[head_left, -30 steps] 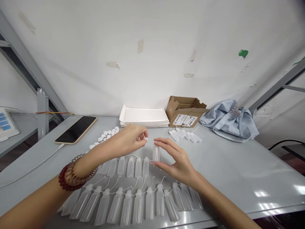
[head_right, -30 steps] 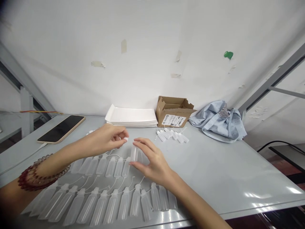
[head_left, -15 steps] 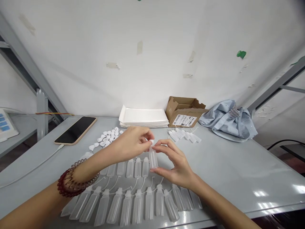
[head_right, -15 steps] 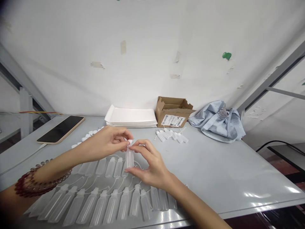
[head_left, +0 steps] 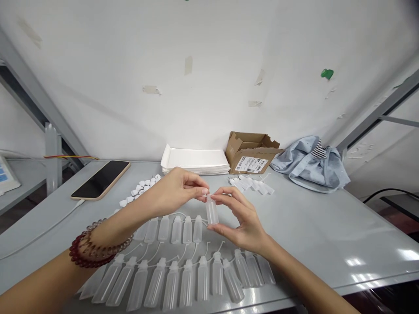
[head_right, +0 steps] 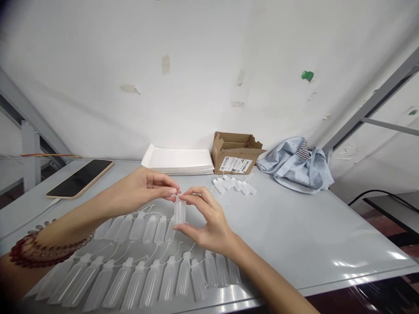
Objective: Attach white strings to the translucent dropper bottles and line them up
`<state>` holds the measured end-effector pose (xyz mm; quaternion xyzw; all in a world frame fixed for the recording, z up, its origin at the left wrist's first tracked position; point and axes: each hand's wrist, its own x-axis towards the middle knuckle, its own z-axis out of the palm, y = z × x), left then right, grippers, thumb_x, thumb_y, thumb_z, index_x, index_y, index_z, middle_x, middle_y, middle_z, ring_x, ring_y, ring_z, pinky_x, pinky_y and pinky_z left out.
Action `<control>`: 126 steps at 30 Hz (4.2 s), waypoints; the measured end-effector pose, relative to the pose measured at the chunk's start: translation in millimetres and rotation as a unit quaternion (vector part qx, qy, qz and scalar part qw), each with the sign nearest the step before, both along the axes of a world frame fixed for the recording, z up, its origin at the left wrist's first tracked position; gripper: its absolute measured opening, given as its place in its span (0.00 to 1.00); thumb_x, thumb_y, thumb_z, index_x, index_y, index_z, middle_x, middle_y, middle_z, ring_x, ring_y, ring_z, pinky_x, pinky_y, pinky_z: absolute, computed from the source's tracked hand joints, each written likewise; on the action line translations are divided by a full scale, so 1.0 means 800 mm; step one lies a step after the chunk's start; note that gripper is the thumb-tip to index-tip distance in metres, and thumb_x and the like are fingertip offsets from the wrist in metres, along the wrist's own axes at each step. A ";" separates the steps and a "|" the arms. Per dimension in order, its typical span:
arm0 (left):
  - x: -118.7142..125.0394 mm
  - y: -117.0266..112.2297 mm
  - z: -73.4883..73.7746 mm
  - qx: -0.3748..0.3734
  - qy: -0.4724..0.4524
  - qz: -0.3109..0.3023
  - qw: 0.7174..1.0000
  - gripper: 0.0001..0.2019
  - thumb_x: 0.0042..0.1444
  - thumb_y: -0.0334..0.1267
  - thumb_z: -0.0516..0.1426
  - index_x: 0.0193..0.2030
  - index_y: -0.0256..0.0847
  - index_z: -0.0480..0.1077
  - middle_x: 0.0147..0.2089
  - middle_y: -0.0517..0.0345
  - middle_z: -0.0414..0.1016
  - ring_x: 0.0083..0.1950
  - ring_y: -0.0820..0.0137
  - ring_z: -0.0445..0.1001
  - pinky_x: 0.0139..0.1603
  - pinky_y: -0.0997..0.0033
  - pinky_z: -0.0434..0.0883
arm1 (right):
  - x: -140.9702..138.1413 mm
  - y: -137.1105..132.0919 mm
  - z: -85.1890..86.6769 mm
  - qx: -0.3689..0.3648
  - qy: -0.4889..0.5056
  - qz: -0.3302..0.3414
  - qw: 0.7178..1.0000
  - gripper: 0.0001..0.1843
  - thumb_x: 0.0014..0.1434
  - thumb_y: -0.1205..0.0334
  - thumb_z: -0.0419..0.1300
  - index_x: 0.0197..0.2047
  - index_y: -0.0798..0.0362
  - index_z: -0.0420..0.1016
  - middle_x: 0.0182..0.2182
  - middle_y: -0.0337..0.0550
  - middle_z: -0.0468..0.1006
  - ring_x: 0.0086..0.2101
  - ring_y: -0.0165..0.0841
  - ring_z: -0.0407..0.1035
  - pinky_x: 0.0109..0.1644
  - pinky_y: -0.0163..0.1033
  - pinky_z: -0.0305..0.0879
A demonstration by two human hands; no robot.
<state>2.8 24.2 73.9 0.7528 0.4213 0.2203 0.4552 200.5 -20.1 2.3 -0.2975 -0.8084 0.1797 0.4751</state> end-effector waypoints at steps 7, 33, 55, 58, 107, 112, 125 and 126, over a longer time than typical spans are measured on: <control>0.007 -0.005 -0.004 -0.016 0.019 0.028 0.999 0.10 0.54 0.43 0.56 0.36 0.39 0.73 0.29 0.58 0.77 0.34 0.67 0.76 0.33 0.70 0.69 | 0.001 0.002 0.000 0.000 -0.009 0.026 1.000 0.28 0.52 0.64 0.66 0.56 0.49 0.67 0.47 0.49 0.66 0.45 0.36 0.67 0.48 0.44 0.69; 0.014 -0.005 -0.012 -0.012 -0.012 0.039 0.999 0.10 0.51 0.43 0.59 0.34 0.39 0.74 0.31 0.57 0.77 0.35 0.67 0.75 0.33 0.70 0.70 | -0.007 -0.001 -0.020 -0.048 -0.011 -0.066 0.997 0.16 0.62 0.66 0.53 0.54 0.52 0.67 0.35 0.46 0.79 0.31 0.31 0.76 0.31 0.34 0.71; 0.006 -0.004 -0.002 0.015 0.007 -0.047 0.999 0.12 0.53 0.46 0.58 0.31 0.39 0.73 0.21 0.64 0.70 0.22 0.75 0.69 0.20 0.79 0.64 | 0.000 0.001 0.001 -0.542 0.196 0.268 0.772 0.15 0.62 0.50 0.54 0.38 0.56 0.67 0.20 0.28 0.53 0.16 0.18 0.45 0.17 0.27 0.41; 0.008 -0.007 -0.004 -0.015 0.030 -0.061 0.998 0.13 0.55 0.46 0.56 0.27 0.38 0.71 0.18 0.65 0.68 0.18 0.76 0.67 0.17 0.79 0.61 | -0.003 0.001 -0.001 -0.507 0.168 0.233 0.812 0.17 0.62 0.50 0.54 0.38 0.57 0.67 0.20 0.29 0.51 0.18 0.19 0.41 0.20 0.29 0.37; 0.022 -0.011 -0.023 0.153 0.120 -0.012 0.981 0.23 0.62 0.49 0.46 0.19 0.39 0.52 0.17 0.66 0.53 0.20 0.76 0.54 0.22 0.73 0.51 | 0.002 0.009 -0.016 0.019 -0.223 -0.141 0.964 0.18 0.67 0.51 0.41 0.33 0.53 0.60 0.19 0.35 0.61 0.18 0.27 0.53 0.21 0.33 0.43; 0.021 -0.012 -0.024 0.229 0.143 -0.041 0.962 0.22 0.63 0.45 0.45 0.19 0.39 0.54 0.18 0.65 0.56 0.20 0.76 0.54 0.23 0.72 0.51 | 0.002 0.003 0.002 -0.349 -0.003 0.074 0.934 0.22 0.65 0.46 0.42 0.24 0.51 0.51 0.18 0.30 0.52 0.19 0.24 0.46 0.23 0.32 0.46; 0.003 0.004 -0.017 0.417 0.156 0.048 0.894 0.18 0.63 0.44 0.47 0.57 0.38 0.57 0.53 0.47 0.68 0.45 0.63 0.72 0.37 0.68 0.67 | 0.017 0.031 -0.002 -0.226 -0.225 -0.192 0.928 0.19 0.66 0.49 0.42 0.29 0.51 0.57 0.21 0.36 0.62 0.22 0.30 0.58 0.28 0.35 0.51; -0.002 0.008 -0.014 0.427 0.177 0.062 0.885 0.19 0.63 0.43 0.46 0.58 0.38 0.56 0.54 0.47 0.68 0.46 0.62 0.72 0.36 0.68 0.67 | 0.021 0.038 -0.006 -0.194 -0.315 -0.255 0.893 0.18 0.66 0.50 0.41 0.30 0.52 0.59 0.22 0.39 0.66 0.23 0.32 0.61 0.28 0.36 0.51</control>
